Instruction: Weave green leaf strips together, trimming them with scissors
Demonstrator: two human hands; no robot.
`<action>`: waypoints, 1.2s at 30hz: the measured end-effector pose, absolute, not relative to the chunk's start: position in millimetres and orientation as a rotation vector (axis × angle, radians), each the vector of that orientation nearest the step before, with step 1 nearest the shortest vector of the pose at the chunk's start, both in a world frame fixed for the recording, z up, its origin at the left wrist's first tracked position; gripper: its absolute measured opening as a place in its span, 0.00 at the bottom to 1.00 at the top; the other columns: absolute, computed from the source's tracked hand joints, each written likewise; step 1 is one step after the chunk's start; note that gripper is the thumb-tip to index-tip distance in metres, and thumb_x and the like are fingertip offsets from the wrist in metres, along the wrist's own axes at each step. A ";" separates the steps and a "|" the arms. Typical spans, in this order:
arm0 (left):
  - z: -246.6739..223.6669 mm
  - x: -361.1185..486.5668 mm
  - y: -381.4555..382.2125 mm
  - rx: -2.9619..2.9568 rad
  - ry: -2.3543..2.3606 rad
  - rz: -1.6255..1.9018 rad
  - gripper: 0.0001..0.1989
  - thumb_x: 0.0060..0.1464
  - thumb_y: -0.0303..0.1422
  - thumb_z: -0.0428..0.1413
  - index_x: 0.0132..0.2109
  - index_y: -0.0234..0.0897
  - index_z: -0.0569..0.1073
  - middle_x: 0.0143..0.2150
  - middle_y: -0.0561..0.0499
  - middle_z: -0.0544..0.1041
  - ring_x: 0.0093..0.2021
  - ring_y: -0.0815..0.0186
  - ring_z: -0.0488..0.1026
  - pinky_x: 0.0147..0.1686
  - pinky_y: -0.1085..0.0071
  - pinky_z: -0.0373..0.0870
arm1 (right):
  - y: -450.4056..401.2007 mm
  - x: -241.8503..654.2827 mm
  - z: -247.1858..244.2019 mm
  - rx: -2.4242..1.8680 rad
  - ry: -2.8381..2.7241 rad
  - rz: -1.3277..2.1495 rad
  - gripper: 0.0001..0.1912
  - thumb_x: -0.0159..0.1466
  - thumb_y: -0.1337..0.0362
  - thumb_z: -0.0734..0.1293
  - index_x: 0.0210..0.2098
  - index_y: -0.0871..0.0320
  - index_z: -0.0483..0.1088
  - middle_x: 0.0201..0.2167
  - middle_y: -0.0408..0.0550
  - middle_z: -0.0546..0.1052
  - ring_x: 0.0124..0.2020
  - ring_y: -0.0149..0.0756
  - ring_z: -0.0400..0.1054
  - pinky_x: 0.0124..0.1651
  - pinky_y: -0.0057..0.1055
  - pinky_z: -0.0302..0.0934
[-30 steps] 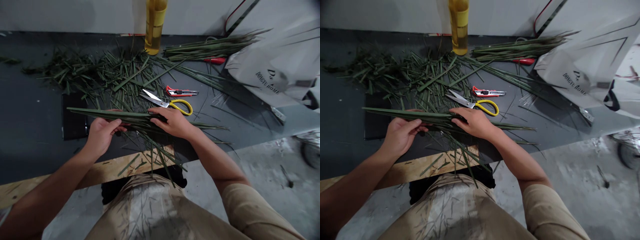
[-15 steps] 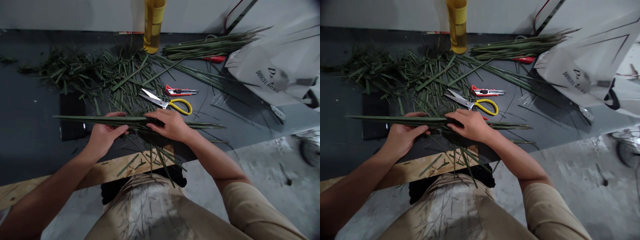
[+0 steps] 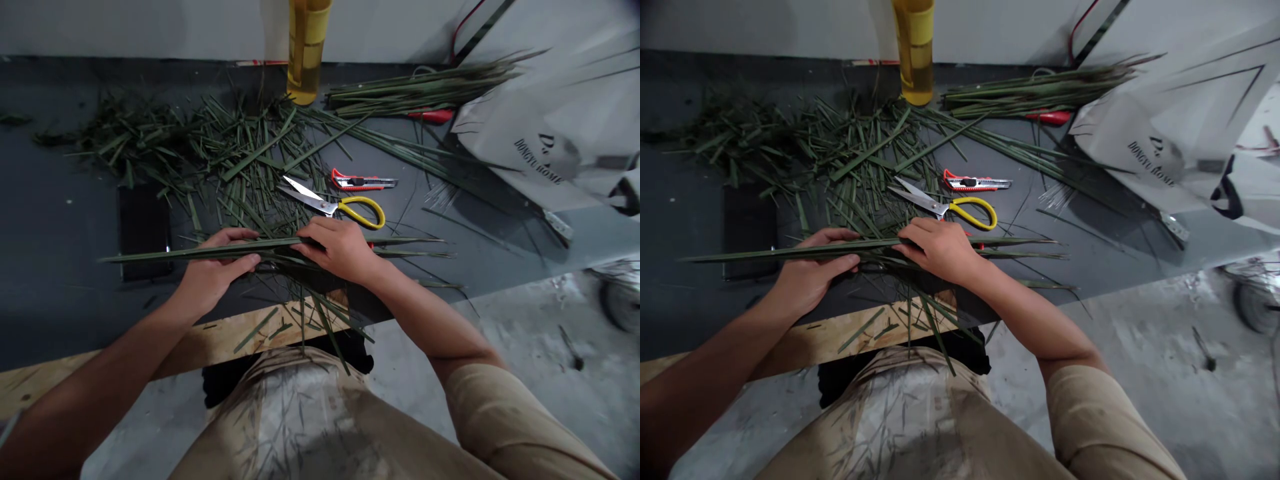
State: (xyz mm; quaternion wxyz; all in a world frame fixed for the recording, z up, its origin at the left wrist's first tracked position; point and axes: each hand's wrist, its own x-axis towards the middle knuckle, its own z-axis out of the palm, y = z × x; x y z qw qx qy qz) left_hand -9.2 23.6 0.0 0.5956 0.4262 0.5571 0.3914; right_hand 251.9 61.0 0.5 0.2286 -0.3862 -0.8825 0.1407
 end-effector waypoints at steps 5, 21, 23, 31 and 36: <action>-2.3 -9.8 24.0 0.986 1.267 0.904 0.19 0.48 0.36 0.73 0.47 0.40 0.81 0.36 0.53 0.81 0.32 0.68 0.77 0.36 0.74 0.77 | 61.8 251.3 -1.8 -1.047 -2.404 0.335 0.16 0.76 0.58 0.63 0.42 0.60 0.78 0.36 0.51 0.81 0.36 0.35 0.74 0.38 0.31 0.62; -0.1 -11.3 22.9 1.102 1.310 0.818 0.22 0.50 0.40 0.72 0.51 0.39 0.81 0.39 0.50 0.86 0.37 0.62 0.82 0.39 0.70 0.78 | 63.8 252.7 -2.6 -1.016 -2.431 0.221 0.12 0.75 0.60 0.65 0.43 0.60 0.78 0.36 0.50 0.81 0.38 0.37 0.76 0.39 0.31 0.62; 2.0 -10.3 22.2 1.117 1.301 0.814 0.22 0.51 0.40 0.71 0.52 0.40 0.81 0.41 0.49 0.87 0.41 0.60 0.83 0.43 0.68 0.79 | 64.3 253.1 -2.4 -1.039 -2.446 0.220 0.11 0.75 0.60 0.65 0.44 0.59 0.78 0.37 0.50 0.81 0.38 0.37 0.76 0.39 0.31 0.62; 8.5 -5.5 22.8 1.116 1.301 0.829 0.19 0.52 0.38 0.71 0.50 0.38 0.80 0.40 0.50 0.86 0.36 0.64 0.81 0.42 0.69 0.78 | 67.3 255.7 -5.6 -1.059 -2.453 0.179 0.09 0.74 0.62 0.67 0.43 0.59 0.79 0.35 0.49 0.81 0.36 0.36 0.76 0.38 0.31 0.61; 1.1 -4.6 24.9 0.931 1.222 0.938 0.13 0.54 0.37 0.68 0.43 0.36 0.78 0.35 0.49 0.84 0.36 0.62 0.82 0.37 0.69 0.78 | 69.7 258.3 -4.7 -1.083 -2.395 0.158 0.10 0.72 0.60 0.68 0.41 0.59 0.80 0.35 0.50 0.82 0.35 0.36 0.76 0.39 0.32 0.63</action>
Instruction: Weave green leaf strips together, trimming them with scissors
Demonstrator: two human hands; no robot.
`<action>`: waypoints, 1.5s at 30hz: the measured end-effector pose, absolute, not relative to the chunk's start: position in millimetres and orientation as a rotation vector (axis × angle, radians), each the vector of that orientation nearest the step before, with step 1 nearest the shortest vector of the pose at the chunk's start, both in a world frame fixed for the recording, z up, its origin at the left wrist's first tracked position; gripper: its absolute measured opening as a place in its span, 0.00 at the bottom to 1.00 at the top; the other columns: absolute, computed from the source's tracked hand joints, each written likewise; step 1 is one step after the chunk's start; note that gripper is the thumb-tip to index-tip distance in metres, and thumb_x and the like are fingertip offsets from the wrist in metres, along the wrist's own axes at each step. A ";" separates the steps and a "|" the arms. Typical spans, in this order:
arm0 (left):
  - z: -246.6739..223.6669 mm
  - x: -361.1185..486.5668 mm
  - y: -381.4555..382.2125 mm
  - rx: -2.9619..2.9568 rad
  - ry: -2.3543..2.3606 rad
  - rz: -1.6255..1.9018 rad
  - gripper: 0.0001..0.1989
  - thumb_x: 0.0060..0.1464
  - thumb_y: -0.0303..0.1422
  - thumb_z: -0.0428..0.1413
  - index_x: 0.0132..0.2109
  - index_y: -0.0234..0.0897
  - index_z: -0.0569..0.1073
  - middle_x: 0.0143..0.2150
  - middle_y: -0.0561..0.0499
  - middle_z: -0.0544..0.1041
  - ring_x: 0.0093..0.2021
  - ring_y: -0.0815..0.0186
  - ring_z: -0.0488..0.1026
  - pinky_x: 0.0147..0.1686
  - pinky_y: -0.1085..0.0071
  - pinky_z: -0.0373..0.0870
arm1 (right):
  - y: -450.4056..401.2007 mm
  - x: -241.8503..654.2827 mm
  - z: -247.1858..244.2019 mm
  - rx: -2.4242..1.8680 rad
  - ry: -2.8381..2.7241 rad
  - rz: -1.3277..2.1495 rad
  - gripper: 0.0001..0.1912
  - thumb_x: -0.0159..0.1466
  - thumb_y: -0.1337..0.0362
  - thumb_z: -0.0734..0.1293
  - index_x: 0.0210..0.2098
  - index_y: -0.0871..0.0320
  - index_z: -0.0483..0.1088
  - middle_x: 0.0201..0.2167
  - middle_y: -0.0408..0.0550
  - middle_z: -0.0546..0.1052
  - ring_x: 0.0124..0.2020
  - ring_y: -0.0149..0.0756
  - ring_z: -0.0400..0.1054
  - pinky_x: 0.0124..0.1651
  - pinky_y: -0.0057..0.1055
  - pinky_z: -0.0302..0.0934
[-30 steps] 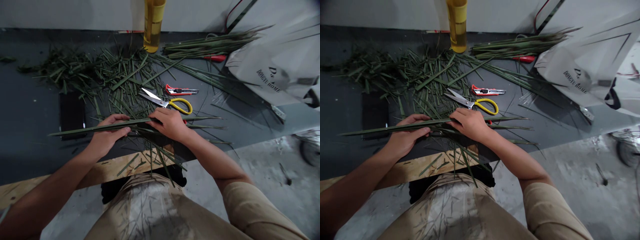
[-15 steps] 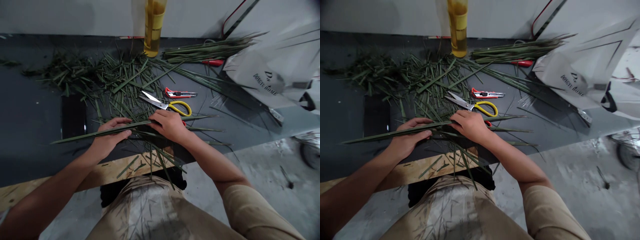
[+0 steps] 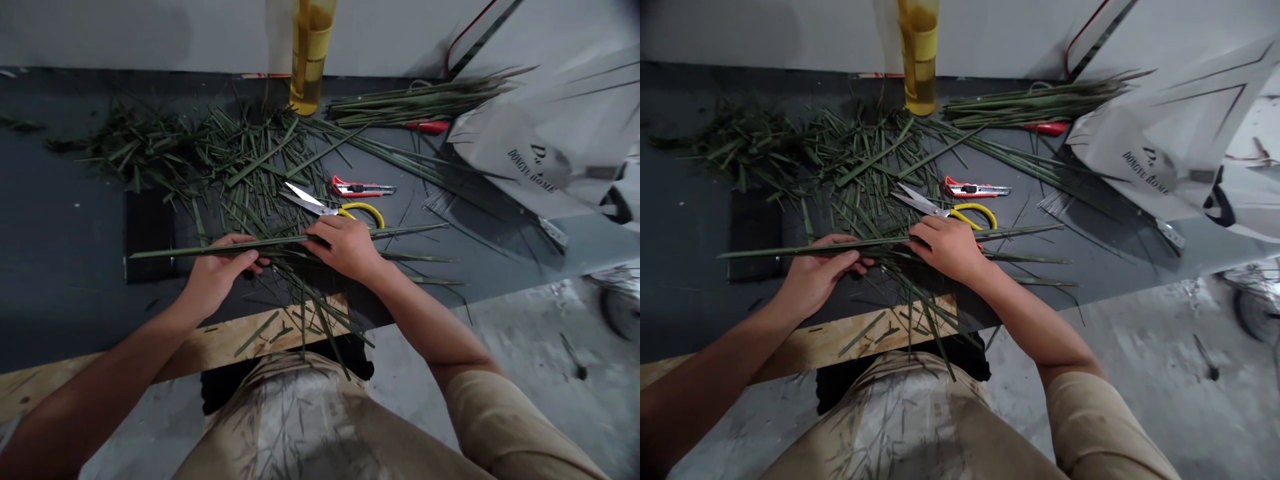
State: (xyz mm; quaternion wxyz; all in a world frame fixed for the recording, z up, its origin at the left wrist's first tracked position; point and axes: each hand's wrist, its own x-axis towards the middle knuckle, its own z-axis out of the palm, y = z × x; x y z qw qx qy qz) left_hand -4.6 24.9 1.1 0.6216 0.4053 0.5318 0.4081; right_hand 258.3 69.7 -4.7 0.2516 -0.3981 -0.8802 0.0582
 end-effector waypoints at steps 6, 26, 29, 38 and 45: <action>1.8 -6.7 25.0 1.121 1.279 0.807 0.11 0.55 0.41 0.67 0.37 0.38 0.81 0.35 0.50 0.83 0.33 0.63 0.78 0.37 0.68 0.77 | 61.8 252.4 2.2 -0.982 -2.400 0.330 0.12 0.74 0.63 0.65 0.50 0.60 0.79 0.37 0.50 0.84 0.36 0.35 0.76 0.39 0.31 0.64; 11.9 -6.4 25.9 1.275 1.321 0.606 0.15 0.53 0.48 0.67 0.35 0.40 0.83 0.33 0.50 0.84 0.35 0.60 0.80 0.39 0.67 0.78 | 55.8 241.3 -1.1 -1.008 -2.402 0.346 0.14 0.76 0.59 0.64 0.43 0.58 0.80 0.35 0.49 0.82 0.35 0.34 0.74 0.40 0.30 0.62; 10.9 -4.0 24.2 1.235 1.310 0.670 0.14 0.53 0.46 0.67 0.37 0.40 0.83 0.34 0.50 0.84 0.35 0.59 0.80 0.40 0.66 0.79 | 54.3 238.9 -3.3 -0.998 -2.363 0.304 0.14 0.76 0.59 0.64 0.43 0.58 0.80 0.34 0.50 0.82 0.35 0.35 0.74 0.40 0.31 0.63; 9.5 -2.1 24.3 1.322 1.358 0.633 0.11 0.55 0.44 0.66 0.34 0.42 0.83 0.33 0.49 0.85 0.36 0.58 0.81 0.41 0.66 0.77 | 51.7 235.3 -5.9 -0.925 -2.347 0.292 0.16 0.77 0.59 0.63 0.43 0.60 0.80 0.35 0.50 0.82 0.36 0.36 0.75 0.41 0.31 0.66; 12.8 -3.1 25.8 1.336 1.365 0.579 0.12 0.54 0.45 0.65 0.33 0.42 0.83 0.32 0.50 0.85 0.35 0.58 0.80 0.38 0.66 0.75 | 53.4 234.9 -5.8 -0.946 -2.374 0.295 0.15 0.77 0.59 0.63 0.44 0.59 0.81 0.34 0.49 0.82 0.35 0.35 0.74 0.40 0.31 0.64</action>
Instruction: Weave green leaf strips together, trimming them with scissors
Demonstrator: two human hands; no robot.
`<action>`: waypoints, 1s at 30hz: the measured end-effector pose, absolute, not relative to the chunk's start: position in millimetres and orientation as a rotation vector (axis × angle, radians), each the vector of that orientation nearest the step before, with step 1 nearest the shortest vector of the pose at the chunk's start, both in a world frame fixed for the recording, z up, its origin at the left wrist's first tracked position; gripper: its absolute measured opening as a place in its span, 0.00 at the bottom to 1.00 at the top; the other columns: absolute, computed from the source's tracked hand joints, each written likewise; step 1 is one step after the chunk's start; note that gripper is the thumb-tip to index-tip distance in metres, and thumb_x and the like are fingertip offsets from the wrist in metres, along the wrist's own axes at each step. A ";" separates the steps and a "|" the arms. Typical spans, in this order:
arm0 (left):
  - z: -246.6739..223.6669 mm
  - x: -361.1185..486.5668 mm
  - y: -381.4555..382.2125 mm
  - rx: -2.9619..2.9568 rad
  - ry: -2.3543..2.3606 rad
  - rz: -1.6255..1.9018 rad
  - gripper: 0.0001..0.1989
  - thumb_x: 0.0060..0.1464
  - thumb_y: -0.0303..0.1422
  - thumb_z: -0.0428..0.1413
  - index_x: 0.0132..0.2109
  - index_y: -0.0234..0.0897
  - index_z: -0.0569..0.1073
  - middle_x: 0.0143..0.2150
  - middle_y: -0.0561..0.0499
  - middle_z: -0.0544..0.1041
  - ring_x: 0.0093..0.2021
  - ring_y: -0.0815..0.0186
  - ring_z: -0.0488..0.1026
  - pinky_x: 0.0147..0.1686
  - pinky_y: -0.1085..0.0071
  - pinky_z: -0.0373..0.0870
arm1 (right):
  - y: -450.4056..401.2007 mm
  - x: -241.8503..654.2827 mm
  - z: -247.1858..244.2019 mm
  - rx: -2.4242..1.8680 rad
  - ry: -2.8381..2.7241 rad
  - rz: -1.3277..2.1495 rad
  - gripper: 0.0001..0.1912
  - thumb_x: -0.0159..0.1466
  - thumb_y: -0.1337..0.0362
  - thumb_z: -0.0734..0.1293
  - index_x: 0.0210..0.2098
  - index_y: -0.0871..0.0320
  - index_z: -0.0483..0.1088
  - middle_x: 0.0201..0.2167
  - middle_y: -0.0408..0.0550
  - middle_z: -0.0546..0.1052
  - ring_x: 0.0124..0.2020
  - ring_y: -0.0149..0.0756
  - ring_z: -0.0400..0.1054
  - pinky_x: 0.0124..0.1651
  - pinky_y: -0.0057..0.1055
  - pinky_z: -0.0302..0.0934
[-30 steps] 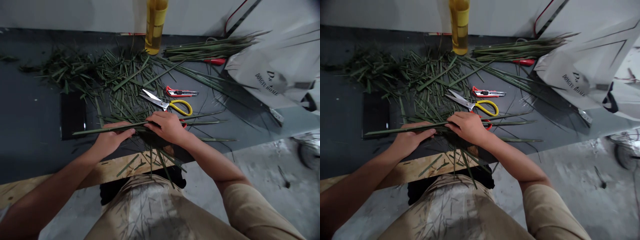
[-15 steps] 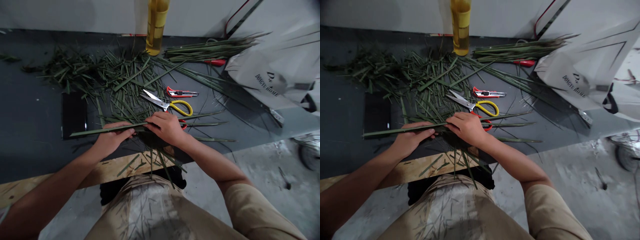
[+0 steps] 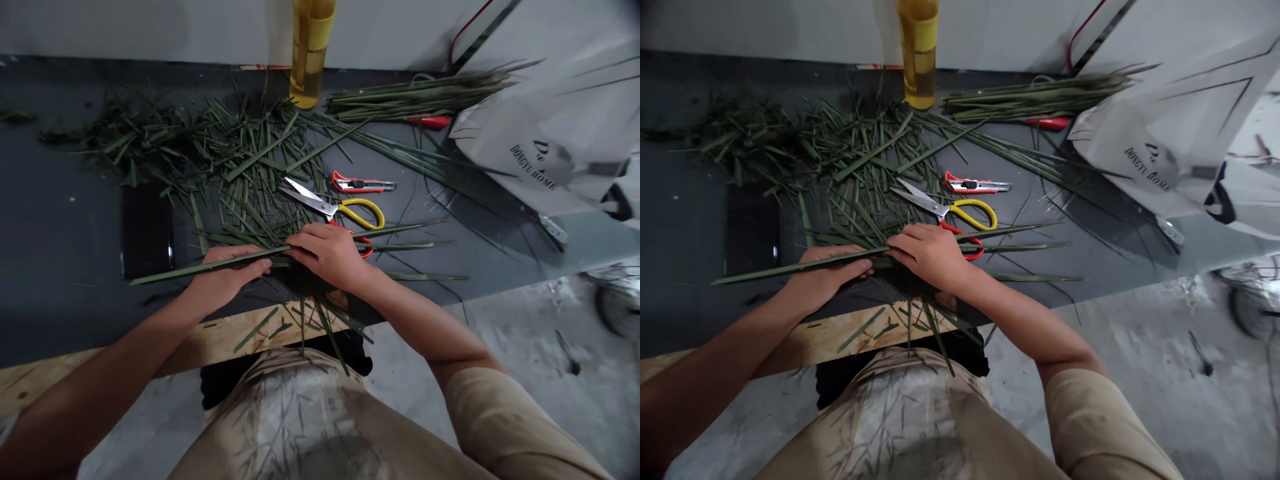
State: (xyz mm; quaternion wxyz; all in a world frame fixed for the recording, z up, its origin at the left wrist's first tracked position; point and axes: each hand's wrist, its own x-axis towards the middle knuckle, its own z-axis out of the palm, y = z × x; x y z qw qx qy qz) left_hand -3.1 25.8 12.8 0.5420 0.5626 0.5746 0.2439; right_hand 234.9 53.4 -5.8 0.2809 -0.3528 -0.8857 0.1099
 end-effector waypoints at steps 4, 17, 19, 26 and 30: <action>16.2 -2.7 26.4 1.378 1.356 0.558 0.12 0.56 0.43 0.64 0.32 0.39 0.83 0.31 0.51 0.84 0.34 0.61 0.78 0.38 0.68 0.72 | 53.6 235.4 -5.7 -0.965 -2.379 0.307 0.15 0.77 0.59 0.63 0.45 0.58 0.81 0.35 0.50 0.82 0.36 0.35 0.73 0.39 0.31 0.63; 20.9 -0.8 24.2 1.356 1.362 0.601 0.12 0.54 0.43 0.65 0.30 0.41 0.83 0.33 0.52 0.85 0.35 0.60 0.78 0.41 0.67 0.73 | 55.4 237.4 -4.6 -0.960 -2.377 0.304 0.15 0.77 0.59 0.63 0.44 0.57 0.81 0.35 0.50 0.81 0.35 0.34 0.73 0.39 0.31 0.63; 20.2 -0.9 24.6 1.364 1.344 0.609 0.12 0.54 0.43 0.65 0.30 0.40 0.83 0.33 0.52 0.85 0.35 0.61 0.78 0.41 0.67 0.73 | 55.3 237.7 -4.8 -0.972 -2.382 0.310 0.15 0.77 0.59 0.63 0.45 0.57 0.82 0.36 0.50 0.82 0.36 0.35 0.73 0.40 0.32 0.63; 19.6 -1.5 24.9 1.356 1.310 0.616 0.12 0.55 0.42 0.65 0.30 0.40 0.83 0.33 0.51 0.84 0.35 0.62 0.78 0.41 0.68 0.72 | 55.0 237.5 -5.5 -0.941 -2.370 0.261 0.15 0.77 0.59 0.63 0.45 0.58 0.82 0.34 0.50 0.82 0.35 0.35 0.73 0.38 0.31 0.63; 18.9 -1.4 25.1 1.354 1.301 0.611 0.12 0.55 0.42 0.65 0.29 0.40 0.83 0.34 0.51 0.85 0.36 0.61 0.79 0.41 0.68 0.72 | 55.1 237.9 -6.1 -0.976 -2.383 0.295 0.14 0.76 0.60 0.63 0.45 0.57 0.81 0.35 0.50 0.82 0.36 0.35 0.73 0.40 0.31 0.63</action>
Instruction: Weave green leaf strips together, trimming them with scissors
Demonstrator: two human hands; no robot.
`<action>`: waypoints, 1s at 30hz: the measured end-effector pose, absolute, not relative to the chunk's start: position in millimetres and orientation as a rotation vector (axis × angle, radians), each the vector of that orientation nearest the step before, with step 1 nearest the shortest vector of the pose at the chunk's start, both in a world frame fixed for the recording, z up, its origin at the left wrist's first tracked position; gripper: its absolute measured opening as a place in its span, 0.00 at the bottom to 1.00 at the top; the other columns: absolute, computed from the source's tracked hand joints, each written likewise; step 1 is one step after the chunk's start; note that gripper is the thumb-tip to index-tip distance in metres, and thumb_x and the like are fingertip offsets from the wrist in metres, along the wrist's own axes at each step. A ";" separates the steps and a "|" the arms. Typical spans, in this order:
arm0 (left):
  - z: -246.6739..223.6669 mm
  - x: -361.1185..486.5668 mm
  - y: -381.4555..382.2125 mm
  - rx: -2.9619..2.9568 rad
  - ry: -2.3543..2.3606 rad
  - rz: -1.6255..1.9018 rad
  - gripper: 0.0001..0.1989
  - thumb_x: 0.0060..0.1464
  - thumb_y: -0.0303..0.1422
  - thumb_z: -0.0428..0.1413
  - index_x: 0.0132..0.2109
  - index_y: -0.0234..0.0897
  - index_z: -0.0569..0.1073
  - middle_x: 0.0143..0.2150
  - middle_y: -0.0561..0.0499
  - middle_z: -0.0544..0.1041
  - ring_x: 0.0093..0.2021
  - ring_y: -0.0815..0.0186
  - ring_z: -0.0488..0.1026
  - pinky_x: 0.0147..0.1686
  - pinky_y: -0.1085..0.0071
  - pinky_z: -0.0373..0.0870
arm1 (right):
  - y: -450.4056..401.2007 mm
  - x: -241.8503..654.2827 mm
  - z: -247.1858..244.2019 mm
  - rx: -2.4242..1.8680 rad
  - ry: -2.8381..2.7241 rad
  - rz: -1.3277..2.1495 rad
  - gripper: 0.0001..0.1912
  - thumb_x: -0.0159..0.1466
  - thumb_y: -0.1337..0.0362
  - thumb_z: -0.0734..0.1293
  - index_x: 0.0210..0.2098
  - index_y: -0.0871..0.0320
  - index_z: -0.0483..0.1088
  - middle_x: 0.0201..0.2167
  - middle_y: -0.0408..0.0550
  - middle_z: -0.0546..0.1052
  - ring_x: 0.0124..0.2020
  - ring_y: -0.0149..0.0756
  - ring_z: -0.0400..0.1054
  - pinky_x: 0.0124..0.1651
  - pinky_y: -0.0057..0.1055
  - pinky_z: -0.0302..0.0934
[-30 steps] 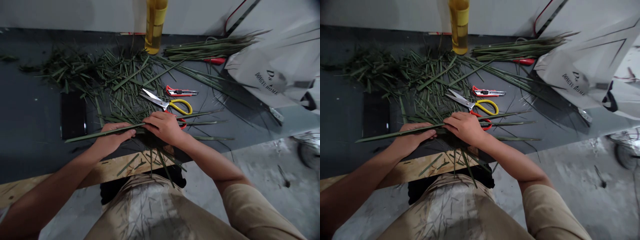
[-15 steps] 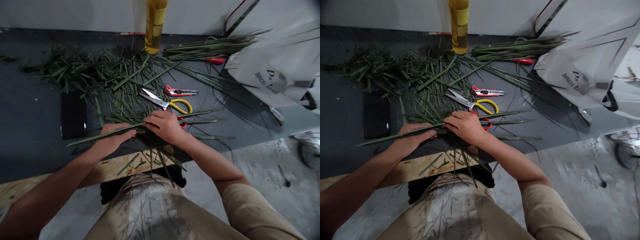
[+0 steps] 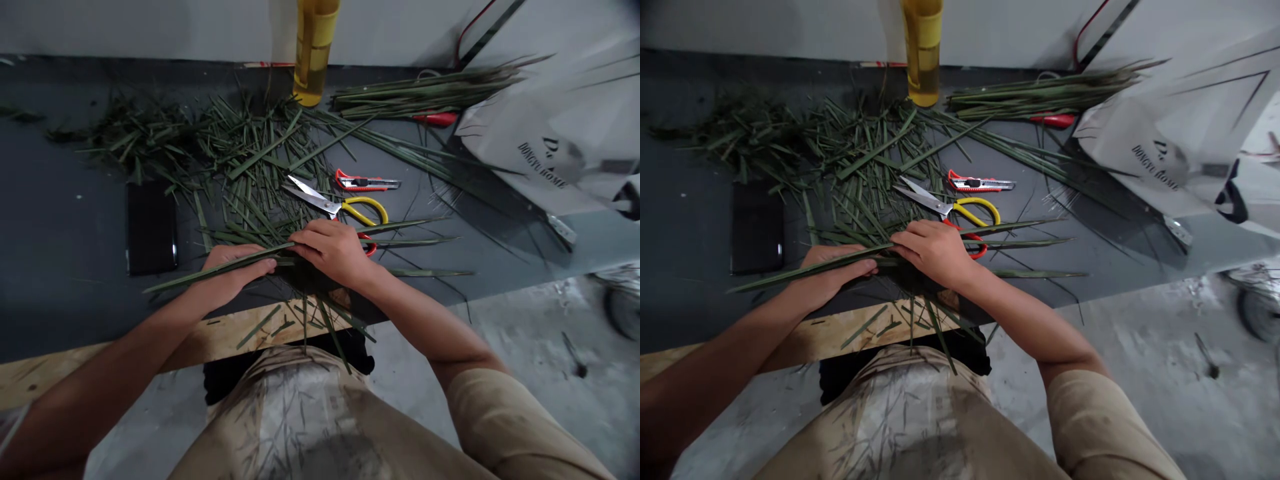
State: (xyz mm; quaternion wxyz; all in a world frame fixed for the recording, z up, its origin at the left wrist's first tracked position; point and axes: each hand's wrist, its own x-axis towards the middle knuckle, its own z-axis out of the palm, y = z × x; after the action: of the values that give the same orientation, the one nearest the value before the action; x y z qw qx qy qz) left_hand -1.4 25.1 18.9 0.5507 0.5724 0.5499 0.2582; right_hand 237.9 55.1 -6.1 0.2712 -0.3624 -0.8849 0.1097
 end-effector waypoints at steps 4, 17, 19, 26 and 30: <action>18.3 -1.4 25.6 1.376 1.310 0.619 0.12 0.55 0.42 0.65 0.28 0.40 0.82 0.33 0.51 0.84 0.35 0.61 0.78 0.39 0.68 0.71 | 54.9 238.5 -6.4 -1.001 -2.387 0.289 0.14 0.76 0.60 0.63 0.46 0.56 0.82 0.36 0.50 0.82 0.36 0.35 0.73 0.40 0.32 0.63; 14.1 -3.0 23.9 1.413 1.353 0.589 0.12 0.53 0.45 0.66 0.38 0.44 0.87 0.42 0.51 0.88 0.45 0.54 0.83 0.53 0.63 0.75 | 54.9 237.1 -6.7 -1.077 -2.366 0.273 0.15 0.77 0.59 0.63 0.46 0.56 0.82 0.35 0.49 0.81 0.36 0.34 0.72 0.40 0.31 0.62; 12.2 -3.7 23.1 1.436 1.334 0.595 0.13 0.54 0.45 0.66 0.42 0.45 0.87 0.46 0.51 0.88 0.49 0.53 0.82 0.58 0.61 0.74 | 57.3 238.1 -8.4 -1.072 -2.372 0.270 0.15 0.77 0.58 0.63 0.46 0.56 0.82 0.35 0.49 0.81 0.36 0.35 0.73 0.41 0.32 0.63; 12.8 -3.4 22.5 1.381 1.286 0.588 0.19 0.62 0.49 0.58 0.40 0.40 0.85 0.36 0.48 0.86 0.37 0.57 0.82 0.41 0.67 0.78 | 58.8 240.0 -5.9 -0.961 -2.343 0.260 0.12 0.75 0.62 0.66 0.43 0.60 0.81 0.37 0.50 0.83 0.38 0.37 0.76 0.43 0.33 0.66; 11.0 -2.8 22.2 1.458 1.255 0.584 0.16 0.61 0.47 0.59 0.39 0.40 0.83 0.42 0.48 0.86 0.44 0.56 0.82 0.49 0.66 0.78 | 50.3 237.0 3.0 -0.849 -2.372 0.380 0.16 0.76 0.57 0.64 0.51 0.61 0.79 0.38 0.51 0.83 0.38 0.36 0.76 0.42 0.32 0.67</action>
State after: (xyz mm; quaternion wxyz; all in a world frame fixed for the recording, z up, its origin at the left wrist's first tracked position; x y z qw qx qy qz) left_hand -2.8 22.2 11.0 0.5359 0.6122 0.5271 0.2454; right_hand 237.0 50.3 3.0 0.2924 -0.3188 -0.8903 0.1427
